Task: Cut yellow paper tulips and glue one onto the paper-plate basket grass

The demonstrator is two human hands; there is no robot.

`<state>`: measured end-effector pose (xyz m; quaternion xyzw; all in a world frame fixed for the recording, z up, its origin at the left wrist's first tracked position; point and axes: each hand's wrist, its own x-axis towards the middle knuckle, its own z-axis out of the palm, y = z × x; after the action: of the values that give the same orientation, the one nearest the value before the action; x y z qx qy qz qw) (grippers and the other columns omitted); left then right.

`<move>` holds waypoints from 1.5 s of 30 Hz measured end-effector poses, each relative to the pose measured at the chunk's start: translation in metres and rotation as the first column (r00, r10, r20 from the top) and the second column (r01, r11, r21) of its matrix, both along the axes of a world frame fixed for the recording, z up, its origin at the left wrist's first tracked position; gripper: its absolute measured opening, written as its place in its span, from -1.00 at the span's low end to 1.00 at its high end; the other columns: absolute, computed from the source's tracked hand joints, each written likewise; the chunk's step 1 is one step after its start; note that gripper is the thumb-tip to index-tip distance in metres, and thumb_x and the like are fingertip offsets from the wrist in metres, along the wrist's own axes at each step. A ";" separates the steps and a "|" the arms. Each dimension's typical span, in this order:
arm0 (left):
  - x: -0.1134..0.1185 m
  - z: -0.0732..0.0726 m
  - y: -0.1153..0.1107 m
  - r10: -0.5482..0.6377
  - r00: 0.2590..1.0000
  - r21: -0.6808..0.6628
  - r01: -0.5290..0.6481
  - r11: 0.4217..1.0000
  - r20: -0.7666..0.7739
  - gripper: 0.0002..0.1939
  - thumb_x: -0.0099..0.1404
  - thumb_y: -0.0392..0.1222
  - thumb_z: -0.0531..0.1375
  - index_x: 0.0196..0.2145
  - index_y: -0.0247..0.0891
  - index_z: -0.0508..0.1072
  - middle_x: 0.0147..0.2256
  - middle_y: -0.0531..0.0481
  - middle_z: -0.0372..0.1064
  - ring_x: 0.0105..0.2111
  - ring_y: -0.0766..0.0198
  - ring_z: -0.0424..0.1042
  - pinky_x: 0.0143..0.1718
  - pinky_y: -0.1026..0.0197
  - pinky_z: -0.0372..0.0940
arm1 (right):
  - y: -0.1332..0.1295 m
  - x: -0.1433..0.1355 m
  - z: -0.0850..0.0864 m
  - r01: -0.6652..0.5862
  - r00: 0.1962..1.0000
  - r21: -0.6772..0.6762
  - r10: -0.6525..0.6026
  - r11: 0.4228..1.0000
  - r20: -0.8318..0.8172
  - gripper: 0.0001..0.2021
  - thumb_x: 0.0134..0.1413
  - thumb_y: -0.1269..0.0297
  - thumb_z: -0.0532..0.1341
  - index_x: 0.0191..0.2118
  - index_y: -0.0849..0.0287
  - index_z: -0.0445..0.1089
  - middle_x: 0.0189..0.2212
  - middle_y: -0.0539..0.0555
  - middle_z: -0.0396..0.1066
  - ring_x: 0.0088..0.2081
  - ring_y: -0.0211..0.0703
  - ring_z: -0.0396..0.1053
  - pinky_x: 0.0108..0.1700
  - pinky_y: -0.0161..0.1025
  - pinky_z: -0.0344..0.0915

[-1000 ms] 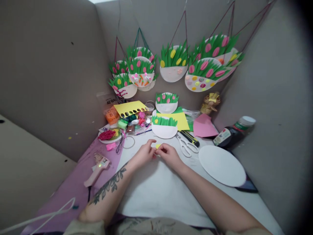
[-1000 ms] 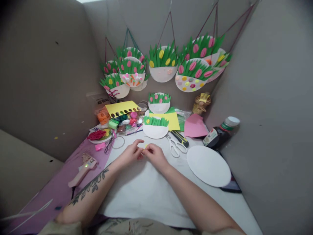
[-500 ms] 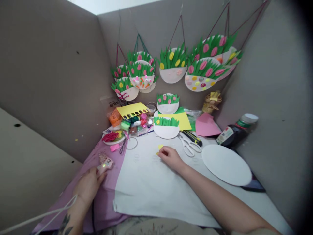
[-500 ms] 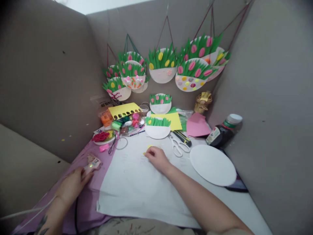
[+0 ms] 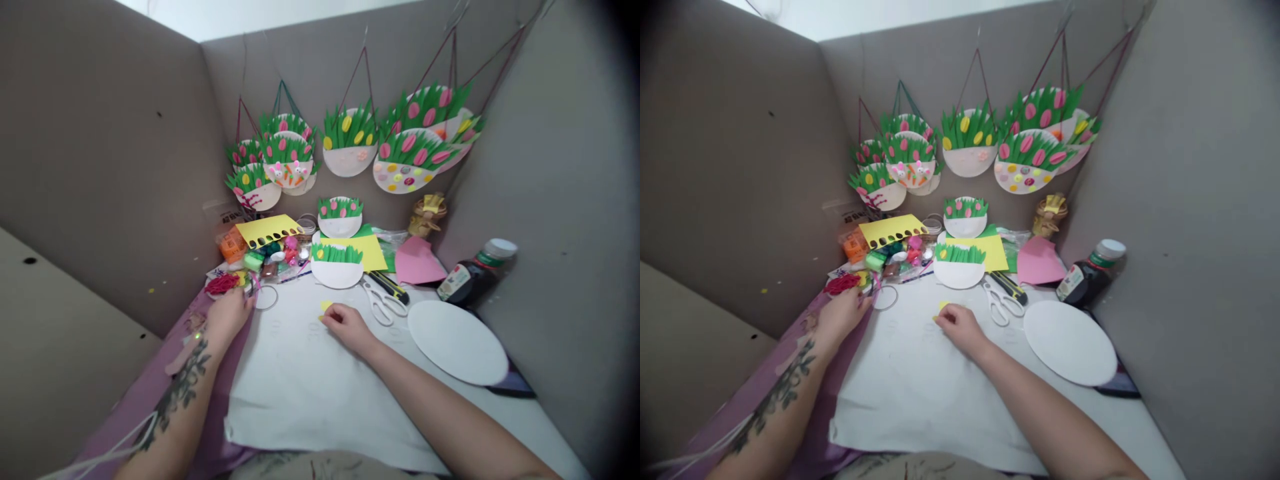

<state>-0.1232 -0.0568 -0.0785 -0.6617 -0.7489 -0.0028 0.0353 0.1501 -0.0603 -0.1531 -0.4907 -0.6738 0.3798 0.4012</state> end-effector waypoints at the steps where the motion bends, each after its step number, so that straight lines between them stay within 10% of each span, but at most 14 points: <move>1: 0.003 -0.001 0.011 0.004 1.000 -0.057 -0.005 0.998 -0.007 -0.63 0.24 -0.02 -0.02 -0.25 -0.36 0.40 -0.25 -0.31 0.43 -0.26 0.01 0.43 -0.33 0.15 0.25 | 0.000 0.001 0.000 0.007 1.000 0.007 -0.007 1.000 0.006 -0.85 -0.05 0.25 0.19 -0.53 0.18 0.32 -0.58 -0.05 0.26 -0.50 -0.29 0.18 -0.43 -0.35 0.12; 10: -0.041 0.060 0.068 0.053 0.983 0.034 -0.048 0.998 -0.173 -0.74 0.22 -0.29 0.00 -0.31 -0.48 0.44 -0.27 -0.37 0.38 -0.21 -0.07 0.38 -0.26 0.01 0.24 | 0.002 0.001 -0.001 0.006 0.999 -0.004 -0.006 1.000 -0.037 -0.84 -0.06 0.24 0.19 -0.53 0.19 0.33 -0.57 -0.05 0.28 -0.48 -0.30 0.19 -0.42 -0.35 0.12; 13: -0.022 0.070 0.071 0.010 0.999 0.230 0.001 0.973 -0.043 -0.71 0.24 -0.19 0.00 -0.26 -0.40 0.45 -0.21 -0.32 0.37 -0.23 -0.03 0.37 -0.26 0.02 0.23 | 0.008 0.004 -0.003 0.073 0.975 -0.104 -0.093 0.992 -0.201 -0.80 -0.07 0.17 0.20 -0.52 0.20 0.32 -0.59 -0.07 0.24 -0.52 -0.32 0.16 -0.45 -0.36 0.11; 18: 0.082 0.020 0.053 -0.459 0.740 0.112 0.469 0.876 0.492 -0.69 0.20 -0.04 0.05 -0.35 -0.30 0.49 -0.38 -0.05 0.45 -0.40 0.27 0.37 -0.36 0.29 0.22 | 0.019 0.012 -0.003 0.190 0.889 -0.264 -0.280 0.946 -0.363 -0.73 -0.08 0.07 0.19 -0.46 0.21 0.35 -0.69 -0.10 0.17 -0.64 -0.35 0.06 -0.60 -0.38 -0.02; 22: 0.136 -0.024 0.046 -0.408 0.550 0.068 0.534 0.843 0.729 -0.73 0.14 -0.11 0.07 -0.37 -0.32 0.48 -0.43 -0.02 0.45 -0.44 0.29 0.35 -0.42 0.30 0.19 | 0.020 0.011 -0.005 0.198 0.915 -0.212 -0.258 0.957 -0.310 -0.70 -0.08 0.06 0.18 -0.44 0.24 0.42 -0.67 -0.05 0.25 -0.59 -0.30 0.15 -0.56 -0.36 0.07; 28: 0.111 -0.030 0.059 -0.371 0.540 0.050 0.517 0.855 0.755 -0.75 0.11 -0.18 0.04 -0.39 -0.33 0.46 -0.47 0.00 0.43 -0.46 0.30 0.34 -0.43 0.30 0.17 | 0.024 0.012 -0.005 0.212 0.968 -0.059 -0.218 0.975 -0.128 -0.75 0.02 0.16 0.13 -0.35 0.21 0.47 -0.41 0.06 0.44 -0.35 -0.18 0.33 -0.29 -0.28 0.25; 33: 0.088 -0.041 0.067 -0.353 0.651 -0.033 0.502 0.864 0.672 -0.78 0.09 -0.16 0.09 -0.38 -0.30 0.47 -0.46 -0.02 0.44 -0.46 0.27 0.35 -0.45 0.29 0.15 | 0.033 0.017 0.001 0.063 0.934 0.212 -0.132 0.975 0.332 -0.82 0.04 0.40 0.12 -0.27 0.16 0.46 -0.29 0.10 0.41 -0.18 -0.13 0.28 -0.07 -0.19 0.18; 45: 0.098 -0.049 0.055 -0.371 0.742 -0.019 0.458 0.888 0.558 -0.79 0.14 -0.27 0.08 -0.24 -0.27 0.38 -0.35 -0.08 0.44 -0.37 0.25 0.38 -0.37 0.28 0.17 | 0.048 0.002 0.001 -0.087 0.725 0.103 -0.008 0.991 0.688 -0.73 0.00 0.38 0.14 -0.11 0.14 0.33 -0.18 0.15 0.22 -0.11 -0.04 0.15 -0.06 -0.18 0.08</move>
<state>-0.0253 -0.0021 -0.1276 -0.7844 -0.5592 -0.1386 -0.2298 0.1516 -0.0126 -0.1523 -0.5551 -0.8076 0.1355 0.1458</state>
